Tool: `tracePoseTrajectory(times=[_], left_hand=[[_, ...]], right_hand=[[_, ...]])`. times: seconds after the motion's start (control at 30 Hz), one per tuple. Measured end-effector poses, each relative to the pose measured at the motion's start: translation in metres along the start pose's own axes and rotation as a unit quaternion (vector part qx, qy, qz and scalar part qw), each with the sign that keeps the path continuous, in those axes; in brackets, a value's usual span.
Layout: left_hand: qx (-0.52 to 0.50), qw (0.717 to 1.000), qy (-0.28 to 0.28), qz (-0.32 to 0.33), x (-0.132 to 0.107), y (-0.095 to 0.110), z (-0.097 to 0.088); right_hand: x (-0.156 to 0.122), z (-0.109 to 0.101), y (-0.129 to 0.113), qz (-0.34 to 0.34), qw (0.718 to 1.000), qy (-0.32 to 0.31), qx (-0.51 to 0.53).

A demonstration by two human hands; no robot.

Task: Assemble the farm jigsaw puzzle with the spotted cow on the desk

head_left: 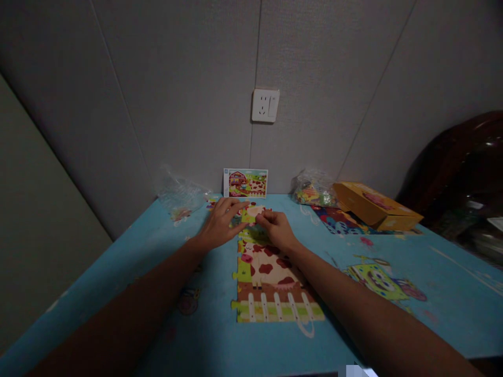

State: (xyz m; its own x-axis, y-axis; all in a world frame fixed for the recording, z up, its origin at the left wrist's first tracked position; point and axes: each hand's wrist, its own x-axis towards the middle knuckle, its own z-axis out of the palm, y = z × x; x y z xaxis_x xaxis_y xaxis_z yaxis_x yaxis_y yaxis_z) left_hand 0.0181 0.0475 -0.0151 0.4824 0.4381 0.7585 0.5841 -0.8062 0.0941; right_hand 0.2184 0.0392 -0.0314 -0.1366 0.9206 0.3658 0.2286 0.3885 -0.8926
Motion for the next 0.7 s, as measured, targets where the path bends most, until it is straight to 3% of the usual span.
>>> tracePoseTrajectory(times=[0.27, 0.7], left_hand=[[0.005, 1.000, 0.017, 0.005, -0.0001, -0.0008, 0.0009], [0.004, 1.000, -0.002, 0.012, 0.0017, 0.0028, -0.0021]], right_hand=[[0.0002, 0.0000, 0.0015, -0.013, 1.000, 0.000, 0.006], [-0.0007, 0.0005, -0.0022, -0.010, 0.999, 0.028, 0.026]])
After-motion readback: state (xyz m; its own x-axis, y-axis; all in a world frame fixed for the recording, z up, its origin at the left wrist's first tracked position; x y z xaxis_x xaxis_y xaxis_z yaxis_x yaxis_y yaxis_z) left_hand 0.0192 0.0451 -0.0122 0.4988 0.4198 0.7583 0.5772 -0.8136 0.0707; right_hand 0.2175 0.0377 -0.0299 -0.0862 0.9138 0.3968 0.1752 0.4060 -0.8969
